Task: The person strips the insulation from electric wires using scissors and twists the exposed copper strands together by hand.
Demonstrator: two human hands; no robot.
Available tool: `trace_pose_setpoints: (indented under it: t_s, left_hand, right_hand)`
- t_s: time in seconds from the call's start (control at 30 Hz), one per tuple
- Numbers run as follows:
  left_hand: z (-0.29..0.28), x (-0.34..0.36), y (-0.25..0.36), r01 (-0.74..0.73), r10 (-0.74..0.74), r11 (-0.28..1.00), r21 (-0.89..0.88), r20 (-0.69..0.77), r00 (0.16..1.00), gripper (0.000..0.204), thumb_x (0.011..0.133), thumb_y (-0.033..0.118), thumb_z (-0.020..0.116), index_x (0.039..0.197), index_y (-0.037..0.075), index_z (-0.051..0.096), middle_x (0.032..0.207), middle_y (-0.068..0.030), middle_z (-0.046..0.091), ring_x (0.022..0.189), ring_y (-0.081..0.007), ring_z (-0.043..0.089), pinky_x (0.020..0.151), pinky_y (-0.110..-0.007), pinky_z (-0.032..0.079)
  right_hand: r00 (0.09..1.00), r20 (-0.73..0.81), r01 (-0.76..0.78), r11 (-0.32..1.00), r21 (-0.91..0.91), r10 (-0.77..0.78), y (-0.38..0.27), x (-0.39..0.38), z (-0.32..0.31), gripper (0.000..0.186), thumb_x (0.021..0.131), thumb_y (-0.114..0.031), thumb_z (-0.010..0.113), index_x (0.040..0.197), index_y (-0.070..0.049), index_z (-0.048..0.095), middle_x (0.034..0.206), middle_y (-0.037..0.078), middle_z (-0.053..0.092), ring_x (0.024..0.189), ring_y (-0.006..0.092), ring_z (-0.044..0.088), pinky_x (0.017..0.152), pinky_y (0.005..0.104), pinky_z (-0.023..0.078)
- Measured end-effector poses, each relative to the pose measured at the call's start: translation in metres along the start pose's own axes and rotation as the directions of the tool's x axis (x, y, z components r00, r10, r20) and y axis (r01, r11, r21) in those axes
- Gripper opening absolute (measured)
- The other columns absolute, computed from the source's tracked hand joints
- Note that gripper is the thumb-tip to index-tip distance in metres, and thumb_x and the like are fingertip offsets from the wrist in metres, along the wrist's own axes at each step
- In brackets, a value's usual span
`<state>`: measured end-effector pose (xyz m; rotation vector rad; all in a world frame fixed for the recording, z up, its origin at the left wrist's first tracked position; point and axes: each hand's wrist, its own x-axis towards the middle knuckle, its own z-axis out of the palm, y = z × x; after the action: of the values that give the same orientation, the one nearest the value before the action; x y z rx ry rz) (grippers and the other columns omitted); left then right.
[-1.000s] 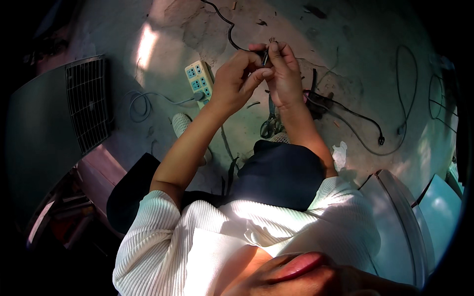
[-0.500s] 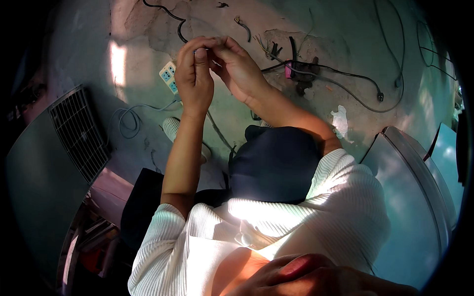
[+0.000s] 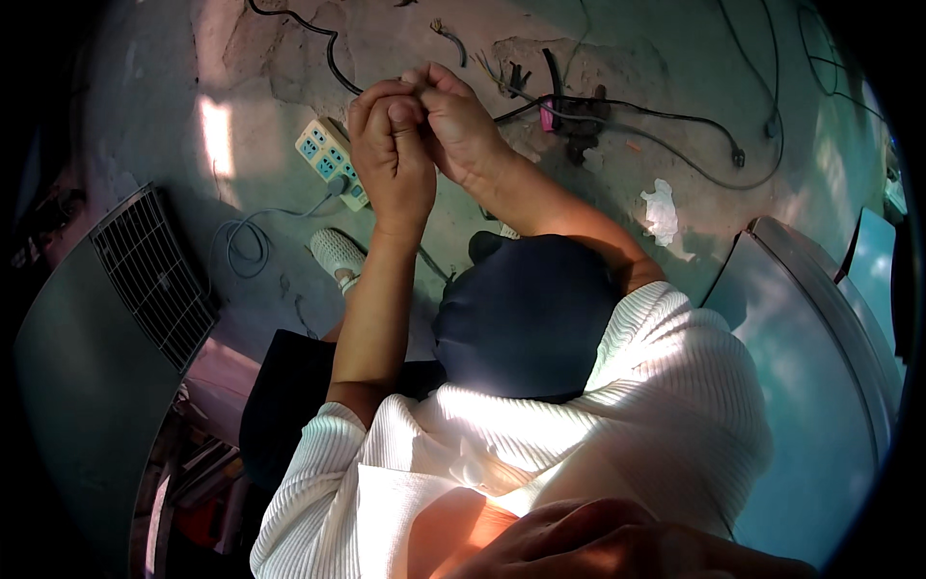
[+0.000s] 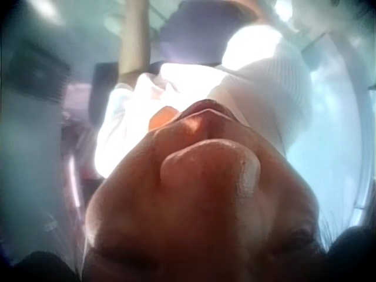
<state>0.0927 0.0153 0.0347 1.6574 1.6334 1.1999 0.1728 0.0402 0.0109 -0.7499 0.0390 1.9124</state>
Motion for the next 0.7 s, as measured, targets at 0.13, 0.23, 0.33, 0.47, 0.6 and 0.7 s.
trace_pose_setpoints:
  t_s: [0.13, 0.23, 0.33, 0.47, 0.6, 0.7]
  left_hand:
    - [-0.001, -0.002, 0.014, -0.028, 0.028, 1.0, 0.013, 0.006, 1.0, 0.025, 0.099, 0.015, 0.048, 0.083, 0.001, 0.061, 0.104, -0.0074, 0.061, 0.101, -0.0219, 0.058, 0.086, -0.032, 0.046]
    - [-0.002, -0.007, 0.02, -0.009, 0.009, 1.0, 0.011, -0.005, 1.0, 0.023, 0.098, 0.013, 0.049, 0.084, 0.0, 0.062, 0.104, -0.0079, 0.062, 0.105, -0.0235, 0.059, 0.087, -0.033, 0.046]
    - [0.0, -0.008, 0.023, -0.042, 0.042, 0.999, 0.004, 0.008, 0.999, 0.022, 0.097, 0.011, 0.049, 0.084, 0.0, 0.062, 0.102, -0.0096, 0.062, 0.11, -0.0254, 0.058, 0.087, -0.032, 0.046]
    - [-0.006, -0.043, 0.04, -0.19, 0.182, 0.981, 0.046, 0.133, 0.974, 0.023, 0.096, 0.011, 0.051, 0.076, 0.002, 0.058, 0.097, -0.01, 0.061, 0.085, -0.0205, 0.056, 0.078, -0.029, 0.045]
    - [-0.031, -0.05, 0.008, 0.229, -0.225, 0.961, -0.156, 0.043, 0.973, 0.024, 0.1, 0.021, 0.047, 0.086, 0.005, 0.059, 0.101, -0.0052, 0.057, 0.086, -0.0153, 0.052, 0.08, -0.028, 0.043]
    - [-0.034, -0.03, -0.013, 0.355, -0.393, 0.816, -0.456, 0.013, 0.919, 0.03, 0.103, 0.032, 0.043, 0.096, 0.008, 0.059, 0.109, 0.0003, 0.052, 0.092, -0.0095, 0.048, 0.087, -0.027, 0.041]
  right_hand:
    - [0.998, 0.007, 0.06, 0.998, -0.036, -0.06, -0.004, -0.006, 0.005, 0.005, 0.096, -0.008, 0.053, 0.092, -0.005, 0.055, 0.089, 0.005, 0.06, 0.078, 0.0113, 0.059, 0.071, 0.0241, 0.052]
    - [0.996, 0.044, 0.078, 0.993, -0.083, -0.075, -0.004, -0.007, 0.004, 0.003, 0.095, -0.009, 0.054, 0.095, -0.006, 0.055, 0.094, 0.006, 0.062, 0.082, 0.0112, 0.06, 0.072, 0.0224, 0.054]
    - [0.996, 0.058, 0.079, 0.995, -0.067, -0.075, -0.009, -0.009, 0.002, 0.007, 0.096, -0.013, 0.056, 0.094, -0.006, 0.056, 0.094, 0.007, 0.063, 0.079, 0.0092, 0.058, 0.069, 0.0207, 0.051]
    - [0.978, -0.144, 0.155, 0.988, 0.011, -0.151, -0.022, 0.028, -0.035, 0.012, 0.097, -0.015, 0.054, 0.089, -0.007, 0.056, 0.091, 0.005, 0.063, 0.063, 0.0079, 0.049, 0.065, 0.0244, 0.048]
    - [0.961, -0.054, 0.271, 0.962, 0.024, -0.27, -0.057, 0.027, -0.039, 0.014, 0.097, -0.023, 0.057, 0.094, -0.009, 0.058, 0.097, 0.005, 0.064, 0.064, 0.0081, 0.049, 0.073, 0.0293, 0.049]
    - [0.991, 0.003, 0.132, 0.976, -0.171, -0.133, -0.043, 0.026, -0.047, 0.016, 0.096, -0.025, 0.058, 0.096, -0.009, 0.059, 0.101, 0.006, 0.064, 0.072, 0.0071, 0.053, 0.076, 0.0287, 0.051]
